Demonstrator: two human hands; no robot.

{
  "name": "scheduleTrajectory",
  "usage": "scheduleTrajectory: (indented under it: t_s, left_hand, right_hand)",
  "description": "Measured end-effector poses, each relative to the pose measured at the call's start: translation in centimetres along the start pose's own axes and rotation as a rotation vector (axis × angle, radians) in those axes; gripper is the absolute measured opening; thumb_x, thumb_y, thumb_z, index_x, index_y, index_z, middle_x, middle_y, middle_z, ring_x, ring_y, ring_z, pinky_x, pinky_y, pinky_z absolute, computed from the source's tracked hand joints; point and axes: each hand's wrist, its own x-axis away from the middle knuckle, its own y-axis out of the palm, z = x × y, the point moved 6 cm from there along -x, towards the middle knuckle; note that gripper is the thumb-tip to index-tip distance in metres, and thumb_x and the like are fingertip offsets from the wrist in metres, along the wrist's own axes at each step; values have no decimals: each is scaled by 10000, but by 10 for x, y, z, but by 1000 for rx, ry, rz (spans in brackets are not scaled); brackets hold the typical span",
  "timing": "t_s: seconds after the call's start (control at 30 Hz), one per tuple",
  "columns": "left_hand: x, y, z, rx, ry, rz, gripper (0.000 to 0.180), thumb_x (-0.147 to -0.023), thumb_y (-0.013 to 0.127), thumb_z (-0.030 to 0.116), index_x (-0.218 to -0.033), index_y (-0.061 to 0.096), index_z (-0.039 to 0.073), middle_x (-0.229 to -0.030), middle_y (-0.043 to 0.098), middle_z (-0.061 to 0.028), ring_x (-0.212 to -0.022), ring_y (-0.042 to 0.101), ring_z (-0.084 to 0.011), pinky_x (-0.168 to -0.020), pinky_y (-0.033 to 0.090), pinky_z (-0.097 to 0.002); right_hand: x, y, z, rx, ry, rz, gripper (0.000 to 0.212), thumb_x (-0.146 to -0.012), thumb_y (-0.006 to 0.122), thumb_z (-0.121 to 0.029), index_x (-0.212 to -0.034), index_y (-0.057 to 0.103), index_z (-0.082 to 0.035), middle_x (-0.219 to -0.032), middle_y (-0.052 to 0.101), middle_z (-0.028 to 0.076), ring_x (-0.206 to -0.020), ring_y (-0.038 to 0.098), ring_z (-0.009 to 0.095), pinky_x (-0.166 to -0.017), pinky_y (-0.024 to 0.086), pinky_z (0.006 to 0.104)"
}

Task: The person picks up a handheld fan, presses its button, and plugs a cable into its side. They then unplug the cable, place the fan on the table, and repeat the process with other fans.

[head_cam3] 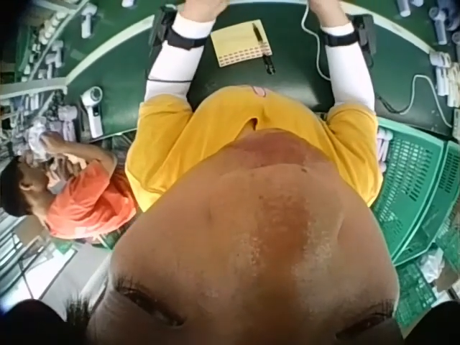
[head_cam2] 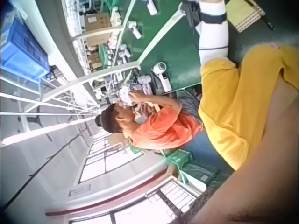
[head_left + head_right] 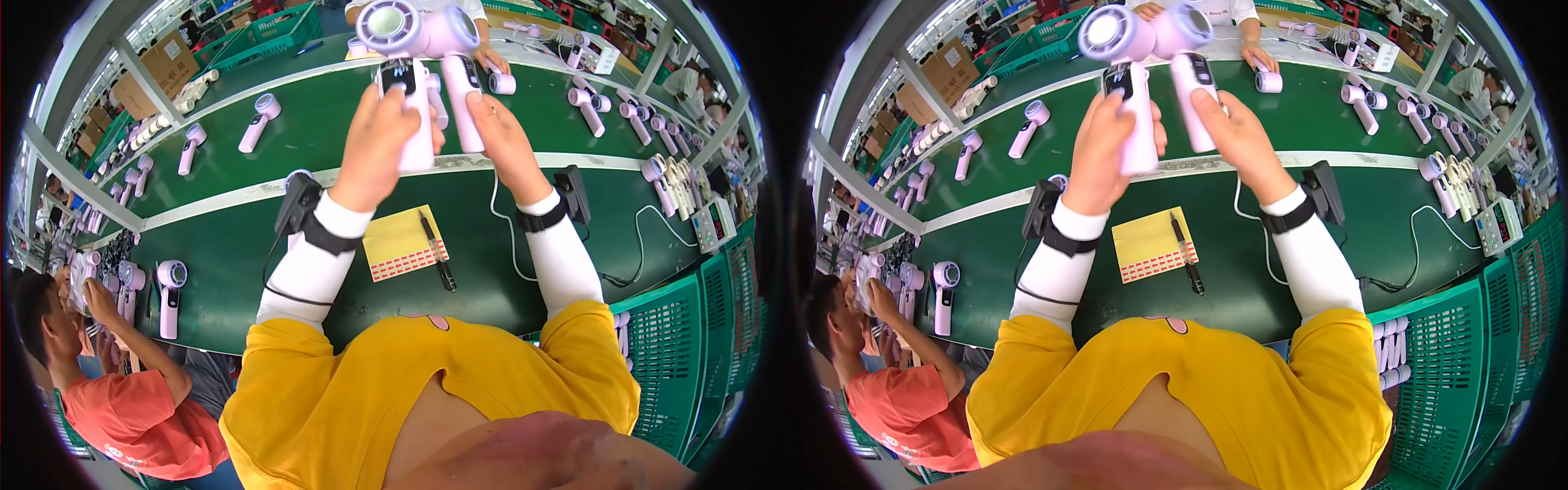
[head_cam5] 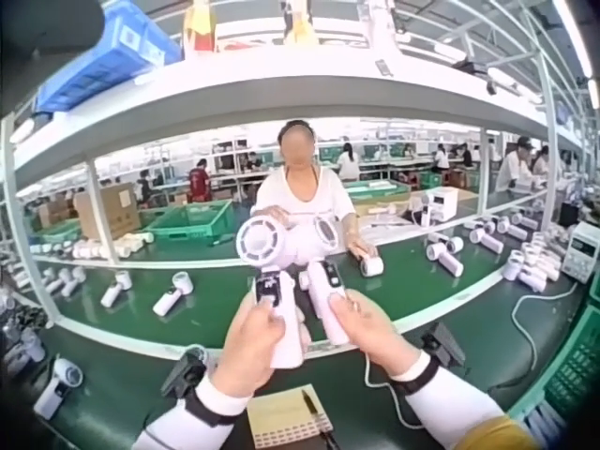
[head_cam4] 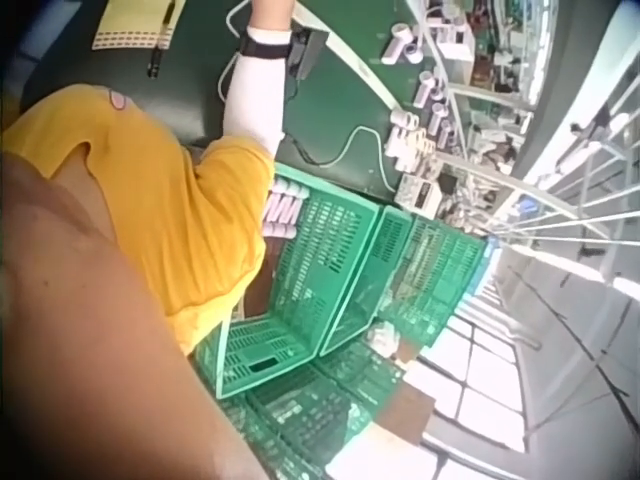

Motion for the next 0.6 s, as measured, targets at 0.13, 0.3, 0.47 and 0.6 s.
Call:
scheduleTrajectory:
  t_s: [0.13, 0.3, 0.47, 0.6]
  left_hand:
    - [37, 20, 22, -181, 86, -22, 317, -752, 444, -26, -1048, 329, -12, -802, 526, -100, -617, 563, -162, -530, 464, -283]
    - [71, 29, 32, -329, 85, -27, 394, -718, 415, -84, -1087, 293, -23, -813, 513, -94, -622, 554, -153, -540, 453, -278]
    - [82, 24, 33, -212, 96, -71, 434, -703, 409, -94, -1109, 270, -28, -851, 510, -107, -636, 551, -156, -568, 456, -276]
    - [82, 21, 36, -58, 95, -71, 435, -699, 408, -93, -1107, 265, -42, -887, 507, -113, -650, 547, -150, -589, 455, -272]
  right_hand:
    - [26, 30, -13, -166, 8, -138, 379, -817, 526, -351, -982, 497, -11, -742, 534, 9, -634, 507, 49, -536, 380, 168]
    - [40, 50, -27, -313, 63, -291, 346, -801, 517, -270, -1006, 468, 4, -767, 550, 52, -637, 538, 96, -586, 426, 203]
    - [57, 81, -20, -772, 178, -681, 308, -766, 508, -210, -983, 458, 3, -793, 561, 109, -621, 555, 177, -606, 449, 262]
    - [61, 83, -12, -917, 211, -735, 305, -781, 481, -185, -1018, 458, 6, -840, 552, 132, -659, 576, 228, -635, 464, 312]
